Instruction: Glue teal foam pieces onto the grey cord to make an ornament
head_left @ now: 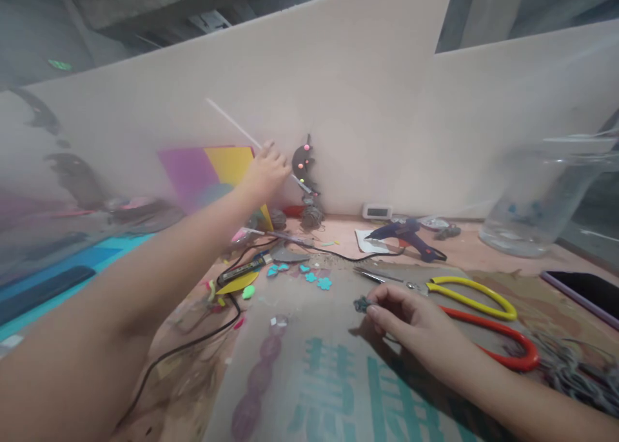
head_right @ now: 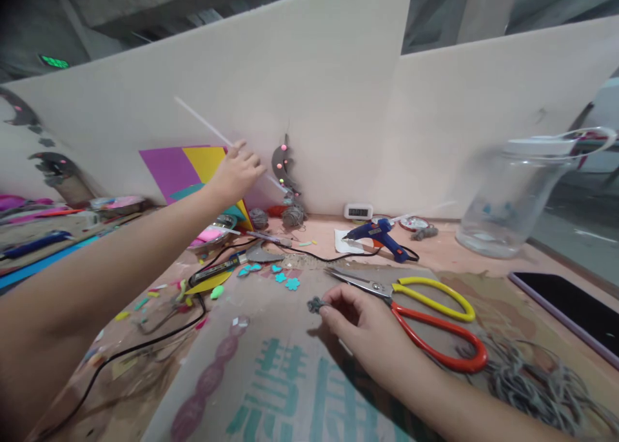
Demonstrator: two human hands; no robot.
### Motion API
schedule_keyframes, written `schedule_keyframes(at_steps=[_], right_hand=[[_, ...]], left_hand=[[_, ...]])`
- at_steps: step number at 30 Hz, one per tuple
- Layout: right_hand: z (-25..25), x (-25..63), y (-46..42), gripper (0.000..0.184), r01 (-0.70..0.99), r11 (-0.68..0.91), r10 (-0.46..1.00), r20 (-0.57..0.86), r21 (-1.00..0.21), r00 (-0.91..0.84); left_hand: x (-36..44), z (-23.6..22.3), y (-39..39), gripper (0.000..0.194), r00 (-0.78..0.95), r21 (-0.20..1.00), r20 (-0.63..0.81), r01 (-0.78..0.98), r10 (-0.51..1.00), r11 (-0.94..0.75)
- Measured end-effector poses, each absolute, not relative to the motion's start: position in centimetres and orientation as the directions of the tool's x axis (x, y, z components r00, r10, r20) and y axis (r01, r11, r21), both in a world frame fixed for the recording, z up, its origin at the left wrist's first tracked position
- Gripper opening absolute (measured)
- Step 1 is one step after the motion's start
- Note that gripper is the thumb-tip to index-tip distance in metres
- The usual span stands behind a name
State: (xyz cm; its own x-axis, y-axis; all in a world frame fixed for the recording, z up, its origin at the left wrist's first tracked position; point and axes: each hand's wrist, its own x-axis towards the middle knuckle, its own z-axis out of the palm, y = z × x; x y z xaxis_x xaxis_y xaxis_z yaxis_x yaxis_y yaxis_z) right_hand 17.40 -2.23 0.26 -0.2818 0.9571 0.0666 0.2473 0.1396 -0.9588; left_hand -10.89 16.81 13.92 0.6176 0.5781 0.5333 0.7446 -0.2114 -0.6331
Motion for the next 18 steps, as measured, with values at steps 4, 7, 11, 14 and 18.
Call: schedule_keyframes(at_steps=[4, 7, 11, 14, 18], right_hand=[[0.4, 17.3, -2.3, 0.027, 0.247, 0.137, 0.957, 0.064, -0.959, -0.282], [0.3, 17.3, -2.4, 0.026, 0.206, 0.124, 0.945, 0.053, -0.971, -0.323], [0.2, 17.2, -2.3, 0.028, 0.173, 0.095, 0.947, 0.035, -0.980, -0.319], [0.3, 17.3, -2.2, 0.029, 0.196, 0.113, 0.954, 0.052, -0.974, -0.295], [0.7, 17.2, -2.3, 0.029, 0.208, 0.117, 0.954, 0.051, -0.971, -0.297]], left_hand=[[-12.4, 14.8, 14.7, 0.037, 0.609, -0.567, 0.611, 0.782, 0.505, -0.258], [-11.8, 14.5, 12.3, 0.030, 0.479, -0.353, 0.745, 0.874, 0.464, -0.335], [-9.2, 15.4, 7.1, 0.029, 0.272, -0.015, 0.882, 0.832, 0.385, -0.554], [-8.8, 16.6, 3.9, 0.022, 0.284, 0.113, 0.778, 0.814, 0.560, -0.570], [-11.6, 16.3, 4.6, 0.015, 0.221, -0.065, 0.645, 0.970, 0.731, -0.235]])
